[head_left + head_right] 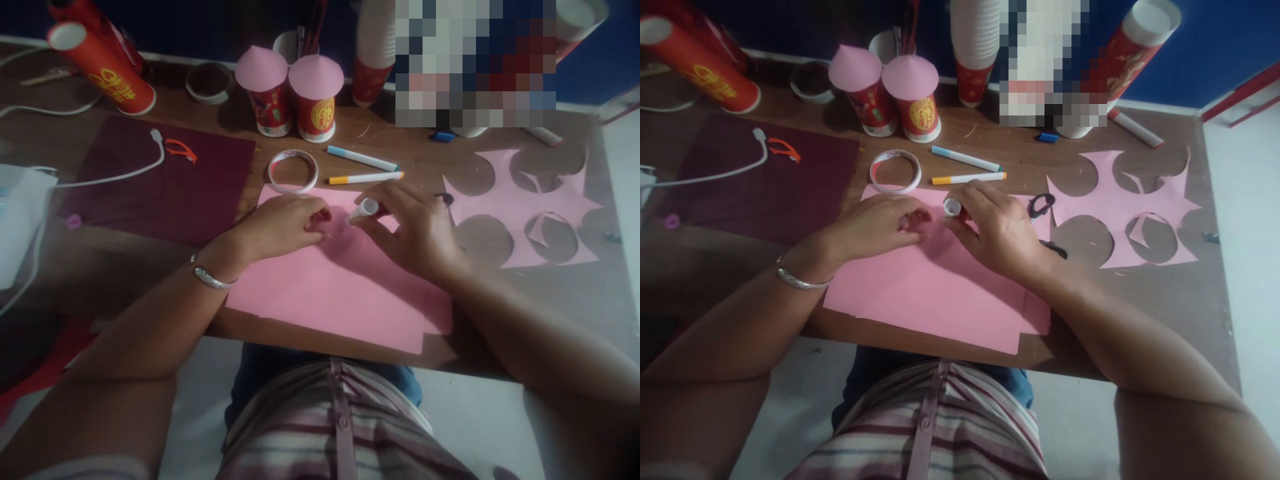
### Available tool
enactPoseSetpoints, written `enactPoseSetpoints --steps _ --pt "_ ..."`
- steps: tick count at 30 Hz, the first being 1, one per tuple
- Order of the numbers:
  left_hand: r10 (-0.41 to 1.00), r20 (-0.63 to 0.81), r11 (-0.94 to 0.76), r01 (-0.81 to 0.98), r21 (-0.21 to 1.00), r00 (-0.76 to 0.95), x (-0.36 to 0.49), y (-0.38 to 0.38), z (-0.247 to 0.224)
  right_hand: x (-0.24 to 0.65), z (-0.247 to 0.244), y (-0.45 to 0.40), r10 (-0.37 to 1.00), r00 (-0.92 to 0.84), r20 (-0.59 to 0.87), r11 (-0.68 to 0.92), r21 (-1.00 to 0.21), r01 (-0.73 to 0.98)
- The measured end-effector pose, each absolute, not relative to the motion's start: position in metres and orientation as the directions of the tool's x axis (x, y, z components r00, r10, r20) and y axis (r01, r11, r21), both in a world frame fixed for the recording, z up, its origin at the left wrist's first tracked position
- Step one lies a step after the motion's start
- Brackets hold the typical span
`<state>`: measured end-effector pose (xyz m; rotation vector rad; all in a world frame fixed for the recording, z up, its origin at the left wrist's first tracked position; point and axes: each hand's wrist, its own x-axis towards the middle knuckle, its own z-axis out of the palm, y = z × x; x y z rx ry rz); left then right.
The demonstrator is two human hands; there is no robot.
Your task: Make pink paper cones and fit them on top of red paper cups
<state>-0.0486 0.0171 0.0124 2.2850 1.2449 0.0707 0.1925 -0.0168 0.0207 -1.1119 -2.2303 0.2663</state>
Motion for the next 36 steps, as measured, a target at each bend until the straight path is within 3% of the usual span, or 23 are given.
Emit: enactPoseSetpoints --steps 9,15,17,18,20,22,24,27,30,36 --pt "0.798 -0.218 -0.423 0.780 0.462 0.562 -0.048 0.016 0.017 0.190 0.009 -0.015 0.742 -0.523 0.421 0.670 -0.414 0.616" --pt "0.804 -0.241 -0.406 0.797 0.446 0.544 -0.046 0.017 0.018 0.201 0.023 -0.012 0.737 -0.538 0.410 0.654 -0.229 0.721" --pt "0.805 -0.245 -0.396 0.798 0.455 0.540 -0.046 0.016 0.018 0.208 0.031 -0.009 0.760 -0.458 0.462 0.611 -0.266 0.746" --pt "0.806 -0.244 -0.391 0.795 0.465 0.539 -0.045 0.016 0.018 0.211 0.035 -0.007 0.783 -0.386 0.488 0.579 -0.342 0.740" --pt "0.808 -0.242 -0.379 0.787 0.487 0.538 -0.045 0.016 0.018 0.215 0.041 -0.004 0.835 -0.211 0.508 0.514 -0.581 0.631" --pt "0.813 -0.218 -0.376 0.773 0.511 0.540 -0.047 0.016 0.017 0.215 0.040 -0.001 0.884 -0.083 0.459 0.457 -0.817 0.351" --pt "0.822 -0.142 -0.392 0.730 0.560 0.551 -0.049 0.016 0.014 0.212 0.035 0.001 0.939 -0.055 0.339 0.340 -0.940 0.027" --pt "0.843 0.077 -0.439 0.597 0.672 0.532 -0.052 0.015 0.008 0.205 0.021 0.001 0.989 -0.130 0.076 0.044 -0.972 -0.230" --pt "0.855 0.280 -0.466 0.408 0.785 0.437 -0.049 0.009 0.006 0.196 0.011 -0.003 0.971 -0.220 -0.097 -0.175 -0.914 -0.366" --pt "0.864 0.418 -0.471 0.158 0.868 0.281 -0.032 -0.005 0.011 0.176 0.007 -0.018 0.916 -0.351 -0.192 -0.337 -0.843 -0.420"
